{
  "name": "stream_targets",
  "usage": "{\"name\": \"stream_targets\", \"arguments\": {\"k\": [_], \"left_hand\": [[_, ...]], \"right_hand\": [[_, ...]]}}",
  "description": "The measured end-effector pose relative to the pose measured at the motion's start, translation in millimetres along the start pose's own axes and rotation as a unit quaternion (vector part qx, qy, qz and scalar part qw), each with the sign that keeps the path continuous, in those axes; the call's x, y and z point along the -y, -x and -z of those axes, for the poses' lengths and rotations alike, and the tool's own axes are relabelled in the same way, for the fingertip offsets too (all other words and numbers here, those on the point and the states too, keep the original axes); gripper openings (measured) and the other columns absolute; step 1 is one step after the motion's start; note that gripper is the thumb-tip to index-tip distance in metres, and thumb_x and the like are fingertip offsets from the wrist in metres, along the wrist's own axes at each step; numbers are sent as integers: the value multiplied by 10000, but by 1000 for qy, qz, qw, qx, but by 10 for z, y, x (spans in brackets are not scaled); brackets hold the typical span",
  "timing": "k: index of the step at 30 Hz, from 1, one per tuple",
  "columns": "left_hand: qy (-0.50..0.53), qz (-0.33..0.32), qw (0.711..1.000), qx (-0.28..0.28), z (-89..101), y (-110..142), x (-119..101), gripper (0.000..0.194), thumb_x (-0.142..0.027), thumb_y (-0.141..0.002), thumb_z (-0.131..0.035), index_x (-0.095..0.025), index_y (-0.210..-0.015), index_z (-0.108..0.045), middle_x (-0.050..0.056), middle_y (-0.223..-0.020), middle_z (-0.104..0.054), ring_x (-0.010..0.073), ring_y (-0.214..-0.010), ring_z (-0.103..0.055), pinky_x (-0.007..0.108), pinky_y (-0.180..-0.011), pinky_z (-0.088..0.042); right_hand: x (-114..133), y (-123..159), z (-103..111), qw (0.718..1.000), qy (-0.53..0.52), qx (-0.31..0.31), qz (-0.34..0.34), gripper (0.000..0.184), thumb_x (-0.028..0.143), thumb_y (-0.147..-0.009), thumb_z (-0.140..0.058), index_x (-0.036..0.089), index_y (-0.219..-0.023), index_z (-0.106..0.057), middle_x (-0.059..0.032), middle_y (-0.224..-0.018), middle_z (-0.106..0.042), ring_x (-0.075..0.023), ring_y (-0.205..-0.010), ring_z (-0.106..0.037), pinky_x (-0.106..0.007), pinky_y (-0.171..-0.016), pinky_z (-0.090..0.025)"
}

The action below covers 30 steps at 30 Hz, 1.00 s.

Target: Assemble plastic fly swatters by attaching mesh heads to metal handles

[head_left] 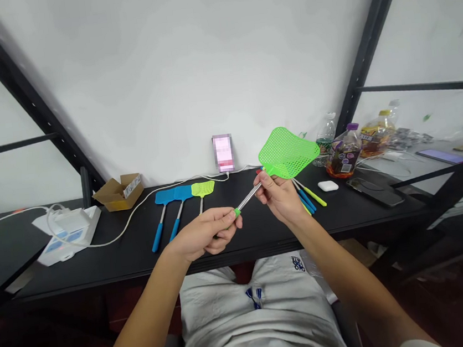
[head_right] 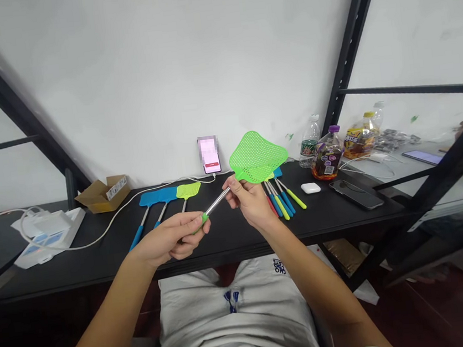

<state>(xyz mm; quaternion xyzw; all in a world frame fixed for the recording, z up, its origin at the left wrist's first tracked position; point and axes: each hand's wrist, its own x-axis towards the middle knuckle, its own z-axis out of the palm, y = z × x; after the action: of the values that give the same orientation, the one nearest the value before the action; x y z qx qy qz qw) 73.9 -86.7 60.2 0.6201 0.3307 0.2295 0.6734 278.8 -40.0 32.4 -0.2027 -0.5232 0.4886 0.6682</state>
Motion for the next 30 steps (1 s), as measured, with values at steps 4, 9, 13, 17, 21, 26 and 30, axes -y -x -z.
{"name": "stream_targets", "arguments": {"k": [4, 9, 13, 17, 21, 26, 30], "left_hand": [[39, 20, 998, 38, 58, -27, 25, 293, -467, -926, -522, -179, -873, -530, -88, -579, -245, 22, -393, -101, 158, -329, -81], [49, 26, 997, 60, 88, -46, 65, 303, -476, -917, -523, -186, -830, -505, -90, -565, -244, 20, -370, -95, 155, -311, -97], [31, 15, 998, 60, 62, -44, 69, 320, -490, -924, -499, -192, -807, -482, -90, -565, -228, 28, -378, -89, 172, -328, -84], [-87, -47, 995, -24, -17, -39, 45, 348, -524, -944, -436, -194, -858, -508, -80, -585, -232, 54, -432, -153, 190, -392, -117], [-276, -115, 944, -143, -86, -57, 34, 351, -495, -957, -396, -189, -877, -551, -47, -632, -372, 87, -505, -315, 210, -466, -249], [-464, -167, 826, -271, -120, -117, 72, 262, -380, -961, -410, -197, -855, -565, -18, -667, -518, 133, -588, -441, 249, -558, -283], [-486, -177, 805, -290, -135, -150, 111, 239, -345, -957, -431, -193, -831, -566, -13, -683, -560, 136, -606, -477, 252, -574, -294]], "right_hand": [[29, -4, 24, 1000, 0, 15, -3, 327, 518, -790, -712, 196, -757, -662, 13, -637, -549, -85, -508, -460, -224, -450, -360], [144, 13, 54, 998, 2, 57, -31, 365, 546, -748, -740, 194, -758, -645, 10, -666, -535, -94, -534, -449, -250, -502, -398], [184, 21, 67, 996, -8, 80, -25, 350, 524, -769, -733, 187, -757, -642, 22, -639, -505, -86, -518, -428, -239, -483, -357], [127, 6, 67, 999, -6, 33, 0, 294, 465, -815, -709, 175, -779, -675, 25, -604, -514, -77, -496, -444, -228, -466, -325], [44, -26, 38, 999, 15, -35, 20, 307, 470, -795, -721, 166, -763, -682, 27, -579, -527, -75, -462, -451, -226, -434, -318], [-22, -41, 3, 993, 40, -111, 28, 367, 519, -762, -727, 155, -750, -684, 25, -565, -533, -68, -437, -443, -217, -396, -315], [-53, -31, -5, 991, 47, -124, 18, 387, 530, -737, -745, 147, -753, -687, 27, -554, -531, -65, -424, -449, -209, -380, -312]]}}
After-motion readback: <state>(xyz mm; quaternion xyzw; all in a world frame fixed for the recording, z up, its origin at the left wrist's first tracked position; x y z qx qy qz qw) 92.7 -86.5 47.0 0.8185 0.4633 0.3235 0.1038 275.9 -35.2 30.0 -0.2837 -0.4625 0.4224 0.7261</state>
